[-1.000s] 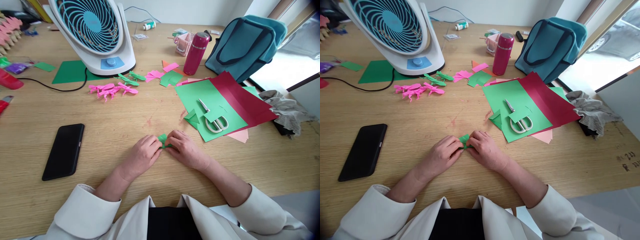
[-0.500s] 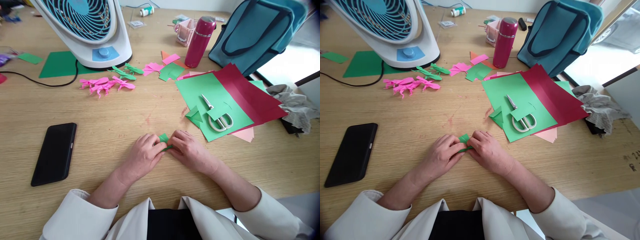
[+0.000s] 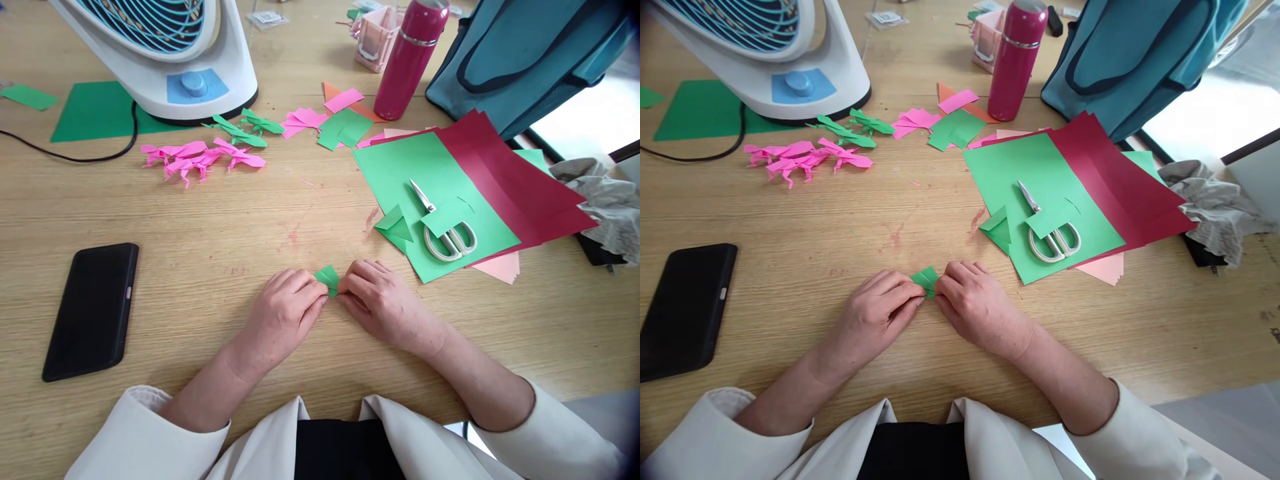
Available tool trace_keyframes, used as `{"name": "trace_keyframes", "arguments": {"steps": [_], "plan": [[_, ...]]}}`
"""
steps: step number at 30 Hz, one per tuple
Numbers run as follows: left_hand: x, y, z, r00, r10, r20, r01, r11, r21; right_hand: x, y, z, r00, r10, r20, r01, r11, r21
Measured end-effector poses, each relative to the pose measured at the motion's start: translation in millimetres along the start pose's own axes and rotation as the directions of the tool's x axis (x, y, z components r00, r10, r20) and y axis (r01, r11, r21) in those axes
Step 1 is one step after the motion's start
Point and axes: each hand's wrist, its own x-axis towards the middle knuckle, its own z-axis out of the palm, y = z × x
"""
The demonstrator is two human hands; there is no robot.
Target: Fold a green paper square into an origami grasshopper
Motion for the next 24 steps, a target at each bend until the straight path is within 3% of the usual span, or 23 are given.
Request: {"name": "trace_keyframes", "arguments": {"steps": [15,24], "plan": [[2.1,2.3,2.4,0.993,-0.115,0.006,0.114,0.99,0.081,4.5,-5.1,4.9,0.994,0.105,-0.034,-0.105,0.994,0.003],[3.8,1.3,0.9,0.997,-0.079,0.009,0.077,0.986,0.149,4.5,-3.3,6.8,0.997,0.078,-0.01,-0.079,0.996,-0.042]]}}
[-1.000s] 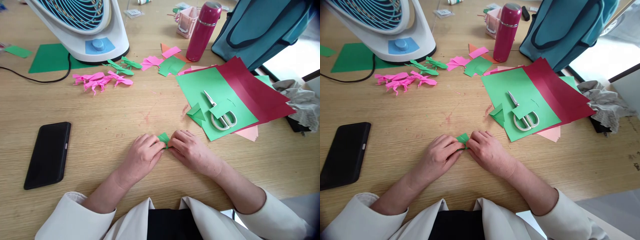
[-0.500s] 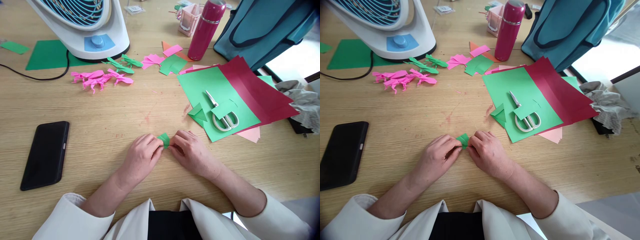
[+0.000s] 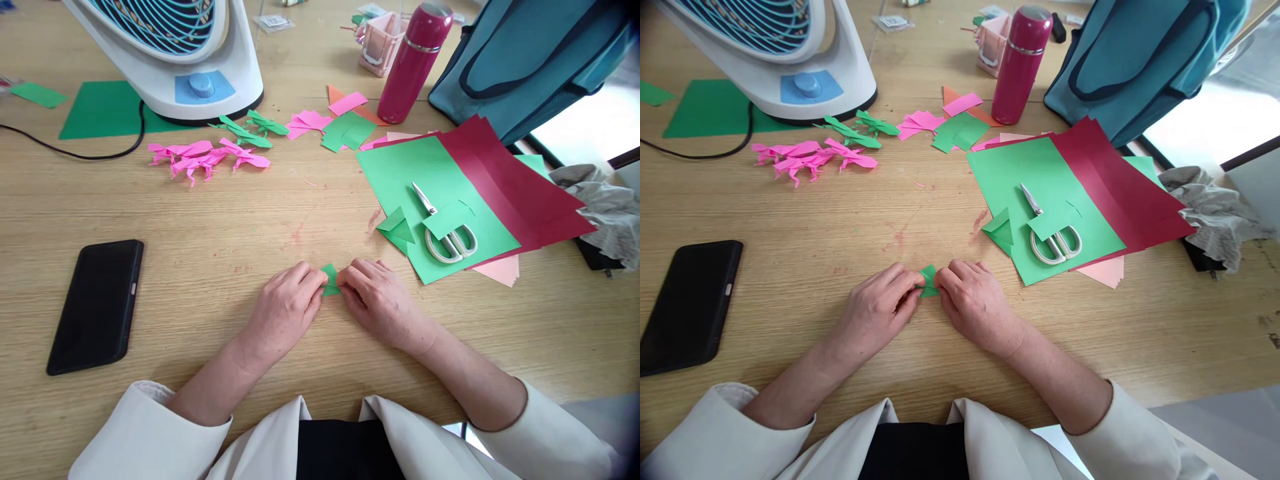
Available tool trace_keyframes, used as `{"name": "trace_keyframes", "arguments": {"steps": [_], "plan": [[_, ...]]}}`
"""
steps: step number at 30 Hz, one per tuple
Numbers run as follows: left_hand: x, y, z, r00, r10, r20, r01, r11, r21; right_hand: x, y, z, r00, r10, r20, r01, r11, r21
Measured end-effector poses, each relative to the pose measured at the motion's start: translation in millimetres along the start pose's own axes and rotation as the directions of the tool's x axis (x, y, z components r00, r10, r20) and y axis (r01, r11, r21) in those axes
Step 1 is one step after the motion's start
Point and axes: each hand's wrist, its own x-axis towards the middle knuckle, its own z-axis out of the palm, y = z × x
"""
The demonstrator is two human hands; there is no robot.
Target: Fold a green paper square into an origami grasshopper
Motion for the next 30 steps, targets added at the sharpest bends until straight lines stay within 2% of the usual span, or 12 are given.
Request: {"name": "trace_keyframes", "arguments": {"steps": [6,11,16,19,25,30], "plan": [[-0.9,-1.2,1.9,0.999,0.042,0.01,-0.042,0.998,0.041,-1.9,7.0,-0.7,0.993,-0.116,0.026,0.116,0.993,-0.012],[-3.5,-1.2,-0.1,0.995,0.09,-0.053,-0.09,0.996,-0.011,-2.4,16.8,-0.8,0.987,-0.157,0.019,0.156,0.986,0.056],[-16.8,-0.6,-3.9,0.96,0.261,-0.105,-0.253,0.964,0.083,-0.9,23.7,1.2,0.983,-0.183,-0.018,0.183,0.975,0.129],[-25.8,-1.5,-1.0,0.933,0.356,-0.05,-0.347,0.927,0.141,0.4,24.5,0.5,0.982,-0.186,-0.033,0.189,0.97,0.155],[-28.7,-2.7,5.4,0.939,0.343,0.013,-0.339,0.923,0.183,3.3,28.3,-7.5,0.989,-0.143,-0.044,0.15,0.942,0.3],[-24.6,0.5,3.7,0.939,0.341,0.037,-0.341,0.919,0.197,4.1,32.2,-10.9,0.99,-0.134,-0.045,0.142,0.937,0.32]]}}
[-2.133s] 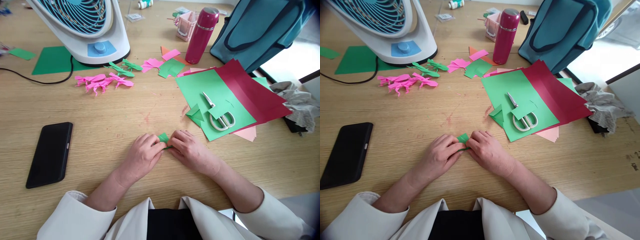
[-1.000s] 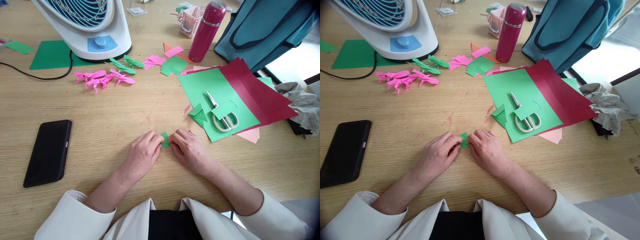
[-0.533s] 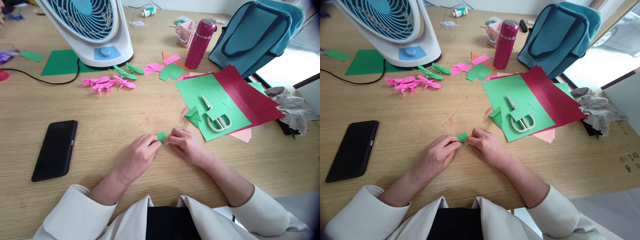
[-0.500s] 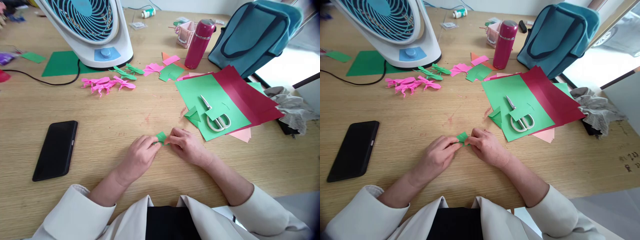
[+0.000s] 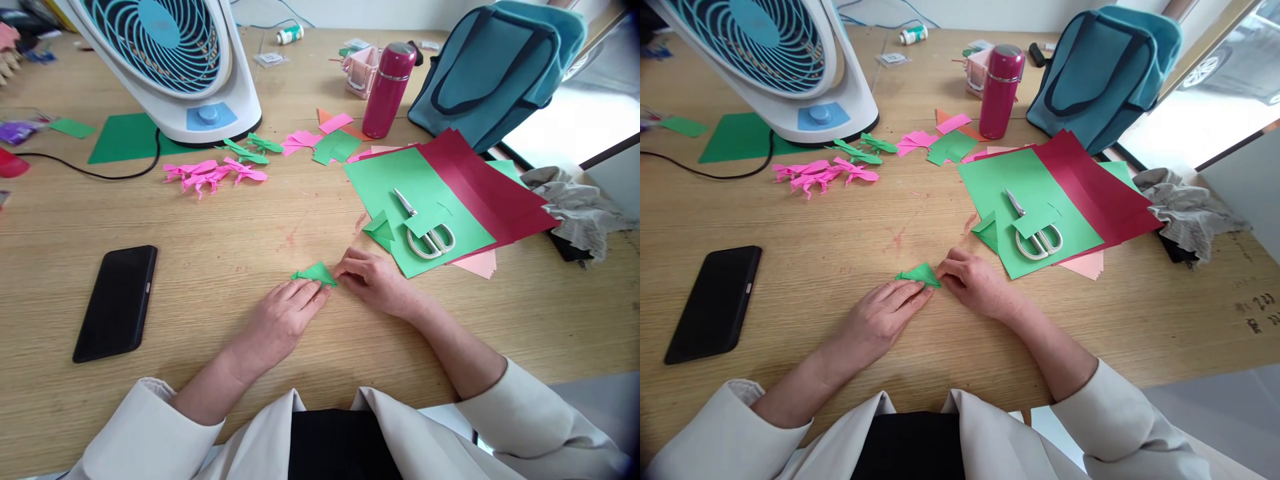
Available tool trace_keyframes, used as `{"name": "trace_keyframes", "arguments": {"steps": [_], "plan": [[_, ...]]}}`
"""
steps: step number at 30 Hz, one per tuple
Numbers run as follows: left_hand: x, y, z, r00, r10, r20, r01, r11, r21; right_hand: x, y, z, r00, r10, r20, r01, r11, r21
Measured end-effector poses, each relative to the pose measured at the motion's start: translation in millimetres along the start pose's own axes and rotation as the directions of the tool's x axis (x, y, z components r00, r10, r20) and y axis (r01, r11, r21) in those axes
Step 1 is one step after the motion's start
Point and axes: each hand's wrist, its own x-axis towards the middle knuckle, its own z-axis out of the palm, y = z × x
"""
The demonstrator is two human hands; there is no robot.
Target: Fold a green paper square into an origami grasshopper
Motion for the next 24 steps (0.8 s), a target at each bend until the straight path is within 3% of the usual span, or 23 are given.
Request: {"name": "trace_keyframes", "arguments": {"steps": [16,20,24], "plan": [[5.8,8.5,-5.2,0.982,-0.075,0.176,0.058,0.993,0.1,-1.1,4.3,2.6,1.0,-0.008,-0.01,0.007,1.0,-0.017],[4.7,8.5,-2.1,0.982,-0.094,0.164,0.079,0.992,0.094,-0.7,1.3,1.7,1.0,-0.001,0.003,0.001,1.0,-0.017],[0.5,5.4,0.0,0.995,-0.039,0.092,0.035,0.998,0.043,-0.3,-2.2,0.5,1.0,0.0,0.028,0.001,1.0,-0.022]]}}
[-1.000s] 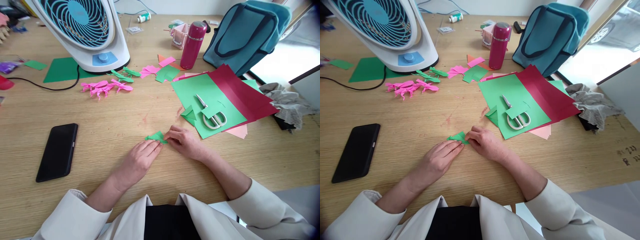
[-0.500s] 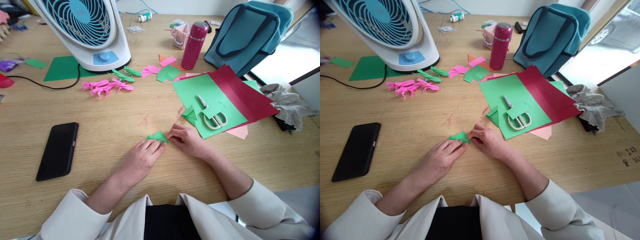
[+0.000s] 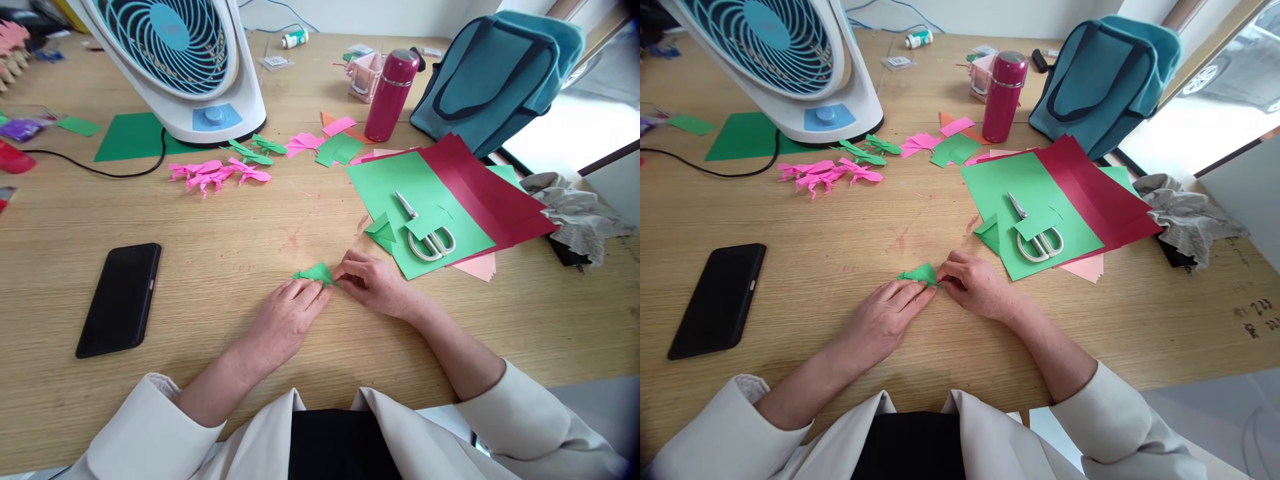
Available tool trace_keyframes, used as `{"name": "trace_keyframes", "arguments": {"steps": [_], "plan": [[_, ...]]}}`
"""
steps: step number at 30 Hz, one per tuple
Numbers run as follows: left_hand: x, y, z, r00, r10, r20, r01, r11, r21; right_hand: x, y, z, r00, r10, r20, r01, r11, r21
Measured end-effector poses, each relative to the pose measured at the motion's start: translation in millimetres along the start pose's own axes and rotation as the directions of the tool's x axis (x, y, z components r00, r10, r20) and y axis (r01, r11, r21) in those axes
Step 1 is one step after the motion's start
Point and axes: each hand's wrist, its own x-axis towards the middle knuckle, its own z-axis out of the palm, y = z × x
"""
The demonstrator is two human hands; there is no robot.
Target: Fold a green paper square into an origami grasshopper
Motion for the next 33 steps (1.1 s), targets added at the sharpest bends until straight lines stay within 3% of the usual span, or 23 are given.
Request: {"name": "trace_keyframes", "arguments": {"steps": [9,17,33], "plan": [[-1.9,-2.0,-0.5,1.0,0.01,-0.025,-0.011,0.999,-0.033,-2.1,0.4,0.4,0.991,-0.116,0.063,0.124,0.982,-0.139],[-9.5,-2.4,4.0,0.995,0.041,-0.088,-0.043,0.999,-0.017,-10.5,-14.2,-8.4,0.958,-0.21,0.195,0.267,0.9,-0.345],[-19.3,-5.6,-10.6,0.986,-0.062,-0.156,0.077,0.993,0.091,-10.5,-18.1,-6.7,0.962,-0.169,0.216,0.244,0.885,-0.396]]}}
